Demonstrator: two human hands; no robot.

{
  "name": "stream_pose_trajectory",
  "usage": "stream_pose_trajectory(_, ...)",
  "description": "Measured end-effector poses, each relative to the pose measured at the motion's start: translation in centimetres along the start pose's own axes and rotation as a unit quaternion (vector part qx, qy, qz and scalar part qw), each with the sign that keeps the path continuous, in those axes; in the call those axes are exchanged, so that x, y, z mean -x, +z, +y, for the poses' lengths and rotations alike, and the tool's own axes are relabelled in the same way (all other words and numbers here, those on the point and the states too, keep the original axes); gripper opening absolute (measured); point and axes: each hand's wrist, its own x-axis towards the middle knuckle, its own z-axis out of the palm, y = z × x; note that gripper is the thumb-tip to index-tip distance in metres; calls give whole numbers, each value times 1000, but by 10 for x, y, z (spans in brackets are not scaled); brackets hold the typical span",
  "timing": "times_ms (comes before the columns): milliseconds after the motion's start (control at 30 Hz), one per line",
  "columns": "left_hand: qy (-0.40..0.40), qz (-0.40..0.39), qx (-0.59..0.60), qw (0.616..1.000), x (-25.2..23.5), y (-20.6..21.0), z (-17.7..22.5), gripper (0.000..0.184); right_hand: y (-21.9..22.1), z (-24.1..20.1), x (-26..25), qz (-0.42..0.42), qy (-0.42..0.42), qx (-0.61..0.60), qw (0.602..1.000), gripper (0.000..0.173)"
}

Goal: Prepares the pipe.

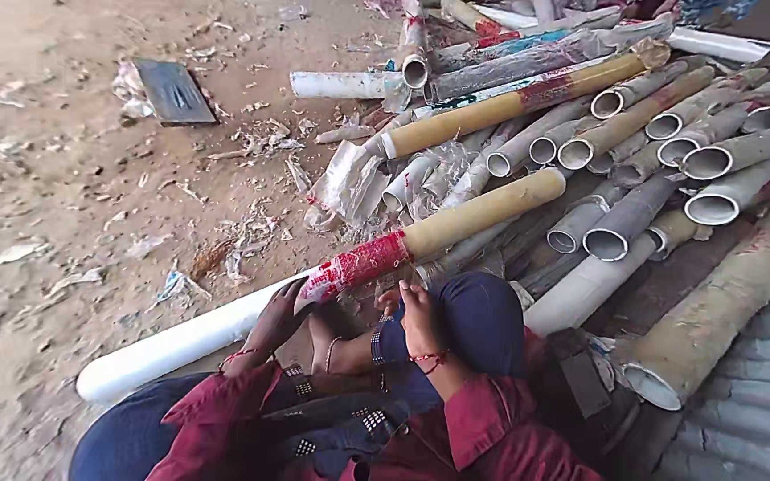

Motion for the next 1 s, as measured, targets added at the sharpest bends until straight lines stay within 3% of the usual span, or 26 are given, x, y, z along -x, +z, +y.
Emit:
stream_pose_trajectory(100, -129, 3, -51, 990, -24, -18, -63, 94, -3, -1, -5, 11, -26, -21, 999, 27)
stream_pose_trajectory(200, -205, -41, -104, 972, -27, 12, -95, 119, -6, 3, -6, 3, -14, -8, 1000, 30)
stream_pose_trajectory(433, -137, -13, -134, 981, -39, 27, -101, 103, 3, 12, -1, -74, 68, 62, 993, 30)
stream_pose_trajectory(800, -159, -76, -128, 976, -35, 19, -73, 102, 4, 20, 0, -103, 51, 101, 988, 35)
stream_pose_trajectory(1000, -199, -38, -46, 978, -32, 20, -61, 90, 6, 27, 0, -122, 55, 119, 984, 32)
